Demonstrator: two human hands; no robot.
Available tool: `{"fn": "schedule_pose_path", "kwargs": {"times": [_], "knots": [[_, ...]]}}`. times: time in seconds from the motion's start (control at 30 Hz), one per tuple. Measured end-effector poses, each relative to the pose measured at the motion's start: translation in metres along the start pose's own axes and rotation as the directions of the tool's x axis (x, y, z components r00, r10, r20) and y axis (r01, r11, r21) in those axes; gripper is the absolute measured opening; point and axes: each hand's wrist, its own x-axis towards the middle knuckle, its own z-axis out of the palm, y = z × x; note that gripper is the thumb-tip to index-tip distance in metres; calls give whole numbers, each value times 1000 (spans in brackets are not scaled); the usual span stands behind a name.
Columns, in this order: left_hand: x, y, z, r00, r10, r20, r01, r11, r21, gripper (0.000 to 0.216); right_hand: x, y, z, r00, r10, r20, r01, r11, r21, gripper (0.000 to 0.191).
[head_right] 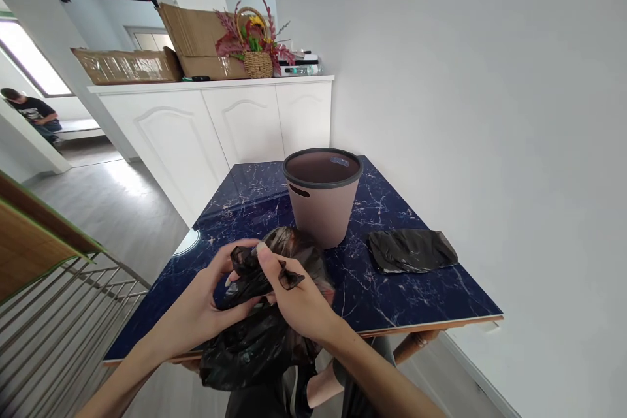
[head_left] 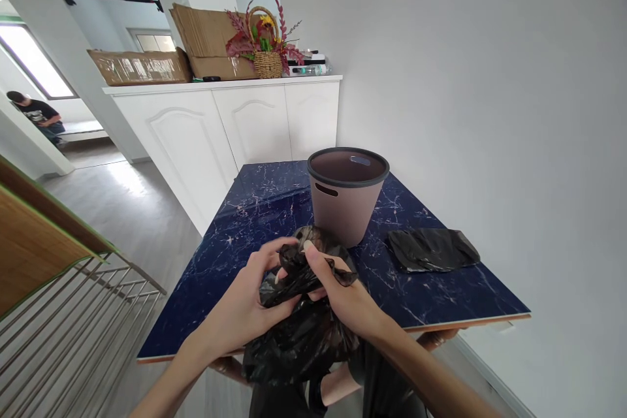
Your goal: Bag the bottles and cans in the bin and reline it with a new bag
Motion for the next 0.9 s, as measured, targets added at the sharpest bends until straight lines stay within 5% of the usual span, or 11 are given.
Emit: {"fn": "schedule_pose_path", "kwargs": {"times": [0.1, 0.2, 0.3, 0.4, 0.53, 0.7, 0.8, 0.9], "knots": [[3, 1, -5, 998, 42, 47, -47, 993, 111, 11, -2, -11, -10, 991, -19, 129, 21, 1000, -14, 61], [7, -1, -10, 998, 26, 56, -30, 996, 78, 14, -5, -19, -21, 957, -54, 284, 81, 993, -85, 51], [8, -3, -12, 998, -56, 15, 56, 998, 6, 16, -5, -19, -29, 917, -176, 358, 297, 900, -319, 37], [8, -3, -10, 992, -123, -7, 123, 991, -59, 16, -4, -8, -31, 905, -314, 287, 421, 752, -508, 16], [3, -3, -7, 994, -101, -42, 97, 992, -76, 12, -2, 16, -29, 922, -382, 69, 326, 666, -671, 13], [2, 0, -5, 999, 4, -38, -6, 998, -60, 18, -2, 31, -21, 744, -665, 69, 447, 418, -791, 13], [7, 5, -1, 996, -46, -82, 38, 994, -99, 43, -1, 28, -15, 638, -763, 106, 528, 333, -781, 19], [14, 13, 4, 980, -138, -142, 115, 980, -161, 50, 1, 25, -10, 559, -826, 70, 478, 252, -841, 16]]}}
